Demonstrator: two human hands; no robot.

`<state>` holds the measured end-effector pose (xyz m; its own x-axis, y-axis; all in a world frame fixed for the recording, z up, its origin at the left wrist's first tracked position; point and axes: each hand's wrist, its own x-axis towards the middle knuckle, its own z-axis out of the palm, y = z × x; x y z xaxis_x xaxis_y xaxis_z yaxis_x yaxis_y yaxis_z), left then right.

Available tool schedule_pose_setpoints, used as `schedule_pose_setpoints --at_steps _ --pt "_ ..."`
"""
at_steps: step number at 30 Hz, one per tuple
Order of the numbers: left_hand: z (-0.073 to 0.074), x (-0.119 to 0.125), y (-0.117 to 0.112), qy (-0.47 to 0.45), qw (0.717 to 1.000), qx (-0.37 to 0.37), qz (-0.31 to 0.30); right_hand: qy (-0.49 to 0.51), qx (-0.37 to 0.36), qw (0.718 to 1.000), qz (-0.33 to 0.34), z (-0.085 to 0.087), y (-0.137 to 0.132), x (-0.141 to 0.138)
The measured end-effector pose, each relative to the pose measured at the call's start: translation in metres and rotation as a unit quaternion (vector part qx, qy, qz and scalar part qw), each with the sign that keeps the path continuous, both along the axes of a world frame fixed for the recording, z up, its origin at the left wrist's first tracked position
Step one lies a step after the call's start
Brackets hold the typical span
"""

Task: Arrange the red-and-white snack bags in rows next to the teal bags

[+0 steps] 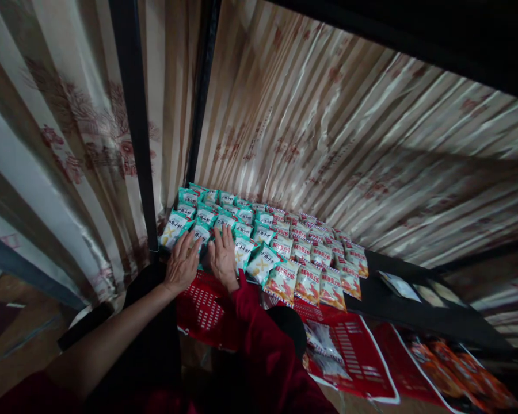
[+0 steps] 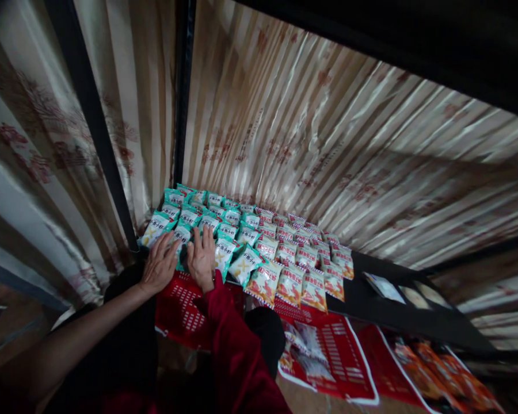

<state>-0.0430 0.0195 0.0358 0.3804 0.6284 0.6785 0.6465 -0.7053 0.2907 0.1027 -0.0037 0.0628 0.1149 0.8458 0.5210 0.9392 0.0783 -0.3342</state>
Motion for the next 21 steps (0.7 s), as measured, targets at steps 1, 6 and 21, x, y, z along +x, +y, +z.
schedule_pose_setpoints --at_steps 1,6,21 --pt "-0.003 0.004 0.003 0.003 1.0 0.0 0.01 0.006 0.003 1.0 -0.007 -0.002 0.004 -0.003" --pt "-0.032 0.012 0.013 0.026 0.999 0.025 0.005 0.026 0.017 0.999 -0.032 -0.018 0.02 -0.014" --pt "-0.053 0.011 0.016 0.028 0.999 0.043 0.008 -0.024 0.005 0.999 -0.034 -0.023 0.027 -0.017"
